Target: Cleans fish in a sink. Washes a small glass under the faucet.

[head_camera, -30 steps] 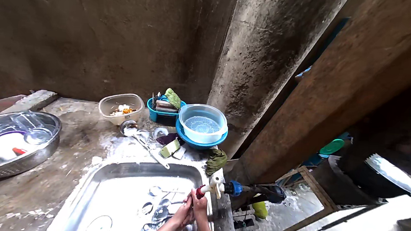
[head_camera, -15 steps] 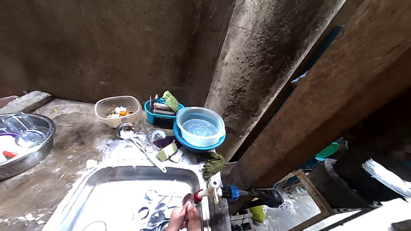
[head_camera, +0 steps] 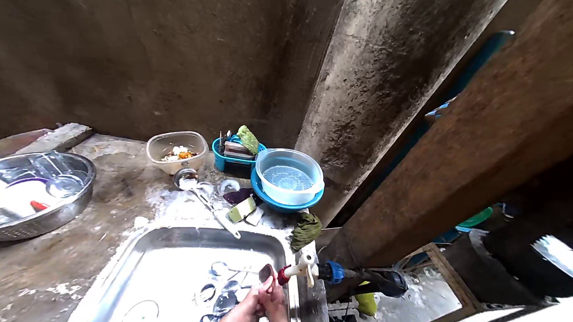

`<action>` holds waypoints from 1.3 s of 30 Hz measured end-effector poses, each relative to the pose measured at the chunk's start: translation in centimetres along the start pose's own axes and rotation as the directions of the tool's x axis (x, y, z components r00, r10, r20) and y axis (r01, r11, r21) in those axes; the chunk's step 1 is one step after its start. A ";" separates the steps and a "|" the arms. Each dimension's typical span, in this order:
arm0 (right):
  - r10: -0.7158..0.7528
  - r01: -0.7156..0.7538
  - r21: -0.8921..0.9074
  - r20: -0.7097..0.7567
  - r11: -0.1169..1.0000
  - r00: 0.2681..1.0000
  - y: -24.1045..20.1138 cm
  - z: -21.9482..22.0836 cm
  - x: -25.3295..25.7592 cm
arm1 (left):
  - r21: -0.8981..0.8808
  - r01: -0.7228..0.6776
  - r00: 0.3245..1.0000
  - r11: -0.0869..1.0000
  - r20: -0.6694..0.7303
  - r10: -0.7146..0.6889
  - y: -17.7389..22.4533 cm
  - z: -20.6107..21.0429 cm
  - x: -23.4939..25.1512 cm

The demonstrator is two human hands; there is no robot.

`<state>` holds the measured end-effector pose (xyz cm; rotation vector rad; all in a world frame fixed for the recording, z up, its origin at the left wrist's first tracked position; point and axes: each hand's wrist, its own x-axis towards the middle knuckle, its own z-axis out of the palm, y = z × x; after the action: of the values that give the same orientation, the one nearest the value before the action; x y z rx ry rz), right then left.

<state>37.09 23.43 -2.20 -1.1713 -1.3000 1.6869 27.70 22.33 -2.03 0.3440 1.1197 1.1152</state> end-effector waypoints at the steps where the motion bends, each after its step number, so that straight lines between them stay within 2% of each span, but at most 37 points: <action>1: -0.012 0.013 -0.058 0.006 0.998 1.000 0.2 -0.5 0.4 | 0.020 0.085 0.995 0.996 0.042 -0.086 0.5 -0.3 0.1; 3: -0.072 0.061 -0.139 -0.077 0.988 0.994 0.4 -1.2 1.3 | 0.103 0.174 0.978 0.979 0.101 -0.184 1.0 -1.0 0.6; 5: -0.074 0.033 -0.223 -0.179 0.974 0.981 -0.6 -1.3 2.0 | 0.169 0.190 0.969 0.967 0.129 -0.213 1.5 -1.1 0.9; 7: -0.085 0.002 -0.332 -0.235 0.943 0.968 -1.7 -1.0 2.3 | 0.237 0.146 0.970 0.960 0.157 -0.186 1.9 -0.8 1.0; 9: -0.152 0.043 -0.411 -0.237 0.911 0.960 -2.2 -1.0 1.9 | 0.309 0.101 0.964 0.946 0.204 -0.169 2.0 -1.1 1.2; 11: -0.167 0.040 -0.454 -0.242 0.890 0.956 -3.2 -1.4 1.1 | 0.403 0.072 0.935 0.912 0.290 -0.202 2.0 -1.8 1.3; 13: -0.203 0.038 -0.444 -0.330 0.895 0.922 -4.7 -2.0 0.5 | 0.496 -0.004 0.901 0.868 0.379 -0.212 1.4 -2.4 1.6; 17: -0.274 0.092 -0.420 -0.398 0.903 0.876 -6.6 -3.5 0.1 | 0.405 -0.054 0.881 0.913 0.450 -0.147 0.2 -1.3 1.9; 20: -0.325 0.127 -0.430 -0.425 0.894 0.845 -6.9 -3.7 -0.3 | 0.417 -0.060 0.893 0.907 0.428 -0.138 0.7 0.4 1.5; 23: -0.273 0.153 -0.319 -0.373 0.935 0.887 -5.1 -2.5 -0.8 | 0.410 -0.097 0.933 0.907 0.355 -0.061 1.7 0.9 0.9; 25: -0.241 0.177 -0.231 -0.287 0.957 0.927 -2.8 -2.3 -0.4 | 0.480 -0.138 0.929 0.867 0.366 -0.054 2.1 -1.0 0.4; 28: -0.189 0.146 -0.309 -0.115 0.940 0.975 -0.3 -2.3 0.5 | 0.669 -0.078 0.937 0.739 0.302 -0.174 1.9 -4.1 -0.8; 29: -0.183 0.138 -0.355 -0.099 0.925 0.978 0.0 -2.0 0.6 | 0.676 -0.045 0.937 0.736 0.283 -0.203 1.6 -4.7 -1.3; 31: -0.201 0.128 -0.466 -0.111 0.876 0.973 0.4 -1.1 0.9 | 0.607 0.037 0.943 0.794 0.241 -0.228 0.7 -4.9 -2.0; 33: -0.223 0.151 -0.570 -0.059 0.808 0.973 -0.2 -0.8 1.0 | 0.470 0.092 0.955 0.878 0.207 -0.211 -0.4 -4.8 -1.8; 36: -0.270 0.287 -0.567 0.116 0.772 0.956 -1.4 -0.5 0.7 | 0.286 0.011 0.981 0.958 0.180 -0.065 -1.4 -3.7 -0.7; 37: -0.268 0.268 -0.543 0.081 0.796 0.960 -1.7 -0.2 0.8 | 0.266 -0.033 0.981 0.963 0.195 -0.020 -1.4 -3.2 -0.4; 39: -0.221 0.147 -0.397 -0.145 0.906 0.965 -1.9 0.1 1.5 | 0.291 -0.117 0.974 0.950 0.220 0.052 -0.9 -1.9 0.1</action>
<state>36.47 25.21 -0.66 -1.3424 -1.6110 1.1842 26.62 21.48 -3.61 0.7408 1.0945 0.9558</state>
